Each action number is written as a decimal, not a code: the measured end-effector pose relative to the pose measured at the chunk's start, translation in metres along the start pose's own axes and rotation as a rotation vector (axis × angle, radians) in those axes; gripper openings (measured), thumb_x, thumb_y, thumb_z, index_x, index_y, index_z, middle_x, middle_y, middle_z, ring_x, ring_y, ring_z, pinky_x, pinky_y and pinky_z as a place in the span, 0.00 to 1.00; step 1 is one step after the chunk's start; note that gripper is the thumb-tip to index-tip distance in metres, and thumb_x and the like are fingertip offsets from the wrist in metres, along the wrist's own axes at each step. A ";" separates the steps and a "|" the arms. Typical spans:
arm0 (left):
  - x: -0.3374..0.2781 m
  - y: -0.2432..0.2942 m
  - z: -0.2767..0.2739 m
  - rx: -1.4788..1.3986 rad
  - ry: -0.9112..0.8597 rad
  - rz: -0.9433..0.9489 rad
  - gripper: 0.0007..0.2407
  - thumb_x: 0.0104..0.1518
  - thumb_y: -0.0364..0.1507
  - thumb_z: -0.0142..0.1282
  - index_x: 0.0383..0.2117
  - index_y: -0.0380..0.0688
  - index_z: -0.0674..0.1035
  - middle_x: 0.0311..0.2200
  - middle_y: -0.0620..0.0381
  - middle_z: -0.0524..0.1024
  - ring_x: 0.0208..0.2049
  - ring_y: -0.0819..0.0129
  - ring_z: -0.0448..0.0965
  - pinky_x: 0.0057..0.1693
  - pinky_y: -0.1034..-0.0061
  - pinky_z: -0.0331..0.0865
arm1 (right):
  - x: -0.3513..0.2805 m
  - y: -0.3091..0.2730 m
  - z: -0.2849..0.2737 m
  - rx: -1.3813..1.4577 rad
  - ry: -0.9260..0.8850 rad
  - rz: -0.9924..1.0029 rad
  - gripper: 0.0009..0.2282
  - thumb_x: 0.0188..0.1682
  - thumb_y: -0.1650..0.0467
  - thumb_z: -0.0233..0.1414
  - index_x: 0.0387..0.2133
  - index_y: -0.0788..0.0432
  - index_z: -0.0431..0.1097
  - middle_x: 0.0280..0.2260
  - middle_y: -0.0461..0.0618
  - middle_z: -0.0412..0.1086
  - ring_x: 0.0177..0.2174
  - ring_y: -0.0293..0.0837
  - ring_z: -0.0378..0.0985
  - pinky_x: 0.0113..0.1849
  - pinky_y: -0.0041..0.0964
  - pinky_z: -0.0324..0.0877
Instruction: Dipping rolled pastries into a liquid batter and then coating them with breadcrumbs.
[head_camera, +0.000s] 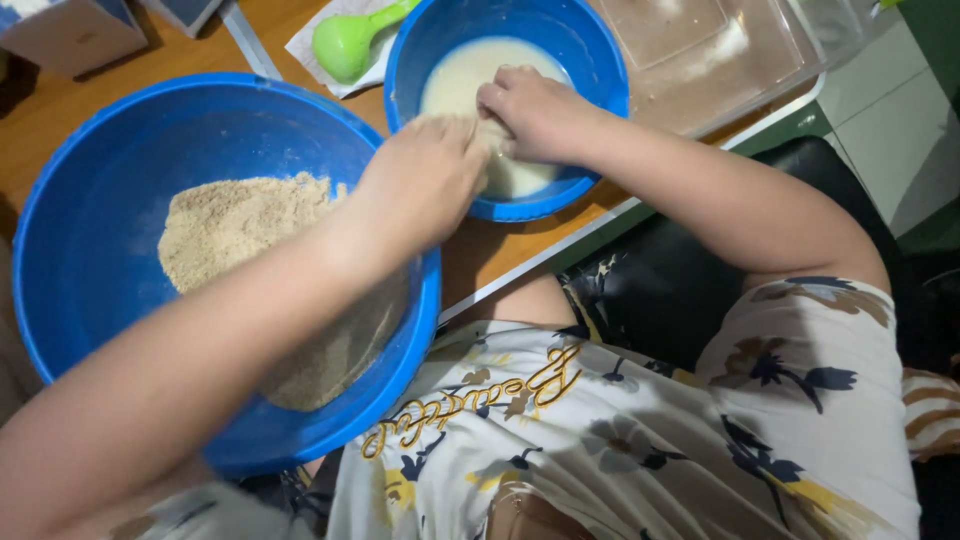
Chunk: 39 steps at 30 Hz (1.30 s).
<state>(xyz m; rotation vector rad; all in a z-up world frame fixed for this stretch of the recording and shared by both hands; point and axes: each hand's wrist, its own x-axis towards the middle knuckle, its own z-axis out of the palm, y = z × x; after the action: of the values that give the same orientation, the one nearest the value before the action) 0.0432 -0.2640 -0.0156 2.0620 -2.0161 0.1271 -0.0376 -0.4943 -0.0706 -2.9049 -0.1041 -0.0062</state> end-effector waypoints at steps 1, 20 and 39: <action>0.015 -0.007 0.015 -0.078 -0.059 -0.056 0.09 0.63 0.28 0.51 0.42 0.35 0.79 0.42 0.41 0.79 0.45 0.45 0.80 0.52 0.56 0.74 | -0.001 -0.001 -0.004 0.026 -0.043 -0.014 0.17 0.38 0.72 0.60 0.42 0.61 0.69 0.42 0.64 0.68 0.45 0.67 0.71 0.46 0.56 0.68; 0.116 -0.066 0.100 -0.318 -0.539 -0.236 0.16 0.48 0.36 0.67 0.42 0.44 0.85 0.44 0.41 0.80 0.48 0.45 0.80 0.55 0.59 0.72 | -0.011 0.029 -0.007 0.107 -0.199 0.287 0.26 0.40 0.62 0.66 0.49 0.63 0.69 0.44 0.66 0.71 0.48 0.65 0.72 0.48 0.55 0.68; 0.107 -0.055 0.130 -0.348 -0.656 -0.124 0.14 0.50 0.33 0.63 0.44 0.50 0.85 0.41 0.45 0.83 0.45 0.48 0.82 0.54 0.60 0.72 | -0.021 0.034 0.003 0.218 -0.367 0.167 0.21 0.40 0.67 0.62 0.47 0.65 0.73 0.42 0.65 0.75 0.44 0.61 0.78 0.47 0.49 0.72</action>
<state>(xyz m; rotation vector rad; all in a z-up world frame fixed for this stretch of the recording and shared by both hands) 0.0870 -0.3984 -0.1219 2.1511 -2.0153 -0.9675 -0.0558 -0.5278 -0.0819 -2.6541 0.0726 0.5322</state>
